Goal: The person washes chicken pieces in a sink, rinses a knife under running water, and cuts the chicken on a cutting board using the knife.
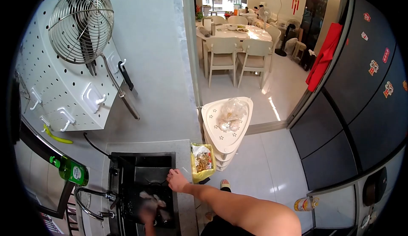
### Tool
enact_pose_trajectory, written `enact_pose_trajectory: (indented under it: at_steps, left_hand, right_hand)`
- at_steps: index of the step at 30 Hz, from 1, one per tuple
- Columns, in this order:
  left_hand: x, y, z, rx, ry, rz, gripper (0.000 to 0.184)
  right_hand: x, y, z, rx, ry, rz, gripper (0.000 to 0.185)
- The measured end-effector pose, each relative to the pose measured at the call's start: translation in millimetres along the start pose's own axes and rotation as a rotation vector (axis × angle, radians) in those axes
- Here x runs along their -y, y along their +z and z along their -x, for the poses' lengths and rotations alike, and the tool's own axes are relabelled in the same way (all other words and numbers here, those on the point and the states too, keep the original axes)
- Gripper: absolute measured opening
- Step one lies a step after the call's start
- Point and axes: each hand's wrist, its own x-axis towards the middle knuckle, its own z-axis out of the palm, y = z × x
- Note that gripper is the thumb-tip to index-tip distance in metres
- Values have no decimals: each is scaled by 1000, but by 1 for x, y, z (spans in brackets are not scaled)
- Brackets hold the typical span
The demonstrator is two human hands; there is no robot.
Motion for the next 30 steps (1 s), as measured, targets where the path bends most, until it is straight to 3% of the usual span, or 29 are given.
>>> enact_pose_trajectory:
  at_steps: [2,3,7,10,13,16,17,20,21,24,25,28,30]
  left_hand:
    - [-55,-21,2,-138,-50,57,49]
    - [-74,-35,-1,-185,-87,316,49]
    - [-123,-90,-15,170,-38,283,43]
    - [-114,-100,-17,305,58,67,38]
    - [-93,-89,-3,-99,122,-172,34]
    - [-130,-165,-24,-47,20,11,35]
    - [-109,-133,-14,-162,20,-21,44]
    - [-111,-110,-18,-30,-270,405,58]
    - [-122,-121,-16,209,-334,157,68]
    - [-117,-76,-3,108,-233,-23,72]
    - [-109,-69,-8,180,-286,272,70]
    - [-91,-56,-7,261,38,273,61]
    - [-75,-51,-17,155,106,451,51]
  right_hand:
    - [0,1,1,-6,-3,1,21]
    - [0,1,0,-11,-4,2,21]
    - [0,-3,0,23,2,34,21]
    - [1,0,0,6,-5,18,21]
    - [-1,3,1,-23,-4,-1,20]
    - [0,1,1,-53,-3,-8,18]
    - [0,3,1,-49,-2,-5,18]
    - [0,-2,1,-51,-6,-13,18]
    - [0,-2,1,-54,-8,-17,18]
    - [0,0,1,-54,-17,20,18]
    - [0,0,1,-56,-17,21,18]
    - [0,0,1,-52,-12,17,18]
    - [0,-2,1,-38,-6,4,18]
